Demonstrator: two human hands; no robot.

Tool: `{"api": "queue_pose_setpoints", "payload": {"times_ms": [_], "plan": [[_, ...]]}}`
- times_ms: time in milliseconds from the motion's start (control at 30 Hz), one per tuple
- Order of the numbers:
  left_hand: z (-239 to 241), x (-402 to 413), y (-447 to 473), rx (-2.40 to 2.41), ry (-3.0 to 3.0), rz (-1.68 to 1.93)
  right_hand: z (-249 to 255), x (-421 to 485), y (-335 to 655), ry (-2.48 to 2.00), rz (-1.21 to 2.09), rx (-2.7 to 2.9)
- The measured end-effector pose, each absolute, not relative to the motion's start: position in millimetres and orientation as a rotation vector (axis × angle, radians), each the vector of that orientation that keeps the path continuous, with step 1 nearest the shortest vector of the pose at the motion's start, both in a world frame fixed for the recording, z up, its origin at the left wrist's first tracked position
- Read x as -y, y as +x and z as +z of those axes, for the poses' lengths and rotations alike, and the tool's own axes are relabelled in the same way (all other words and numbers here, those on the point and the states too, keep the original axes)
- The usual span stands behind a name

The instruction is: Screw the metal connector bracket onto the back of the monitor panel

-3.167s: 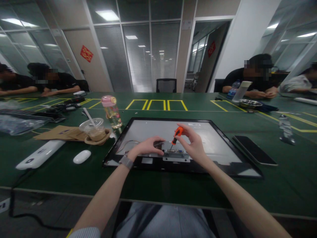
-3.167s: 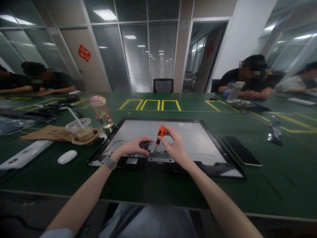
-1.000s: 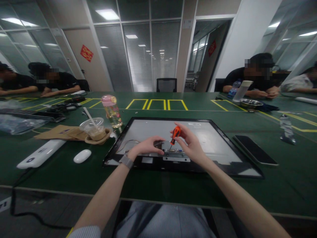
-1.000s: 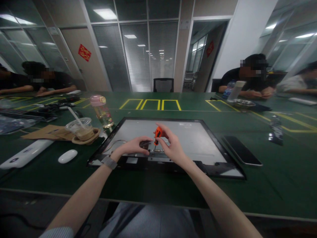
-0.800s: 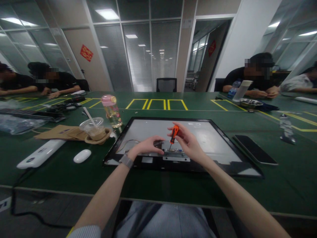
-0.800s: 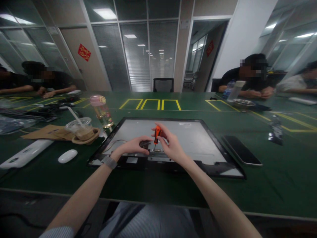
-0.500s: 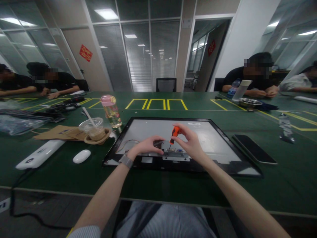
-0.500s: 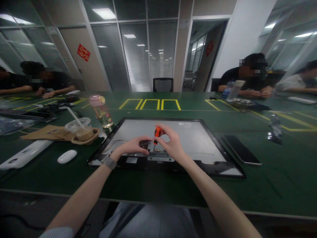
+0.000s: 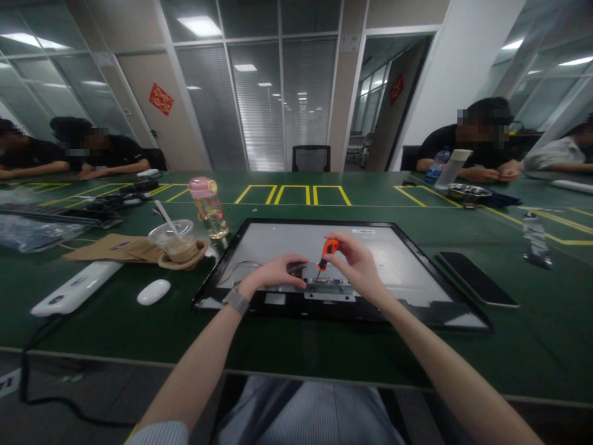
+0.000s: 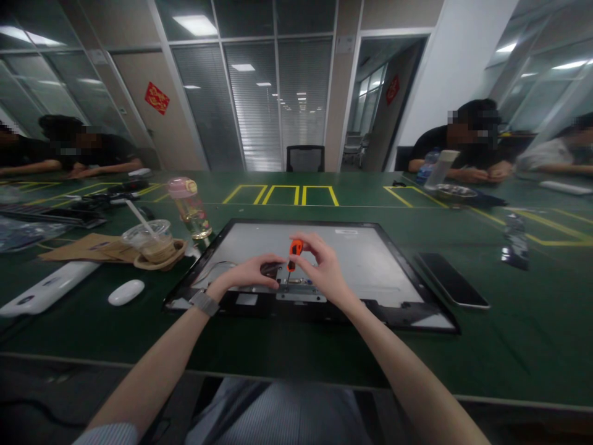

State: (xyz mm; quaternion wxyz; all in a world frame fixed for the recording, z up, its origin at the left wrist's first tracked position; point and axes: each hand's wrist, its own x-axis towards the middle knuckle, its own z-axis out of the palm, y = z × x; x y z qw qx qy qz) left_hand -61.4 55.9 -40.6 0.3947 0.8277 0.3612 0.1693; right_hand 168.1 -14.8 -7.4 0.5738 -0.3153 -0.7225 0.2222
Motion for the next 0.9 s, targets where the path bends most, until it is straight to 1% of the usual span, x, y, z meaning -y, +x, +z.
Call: {"api": "queue_pose_setpoints", "payload": {"times_ms": [167, 500, 700, 900], "plan": [[-41.2, -55.9, -61.1, -0.914, 2.114, 0.432, -8.2, 19.1, 166.2, -0.673, 0.739, 1.724], [-40.6, -56.9, -61.3, -0.906, 2.122, 0.417, -9.4, 13.6, 164.2, -0.724, 0.642, 1.676], [-42.3, -57.5, -61.9, -0.907, 2.119, 0.428, -6.9, 12.9, 162.7, -0.674, 0.729, 1.761], [-40.5, -56.2, -60.8, -0.902, 2.112, 0.431, -4.9, 10.0, 162.1, -0.693, 0.716, 1.667]]}}
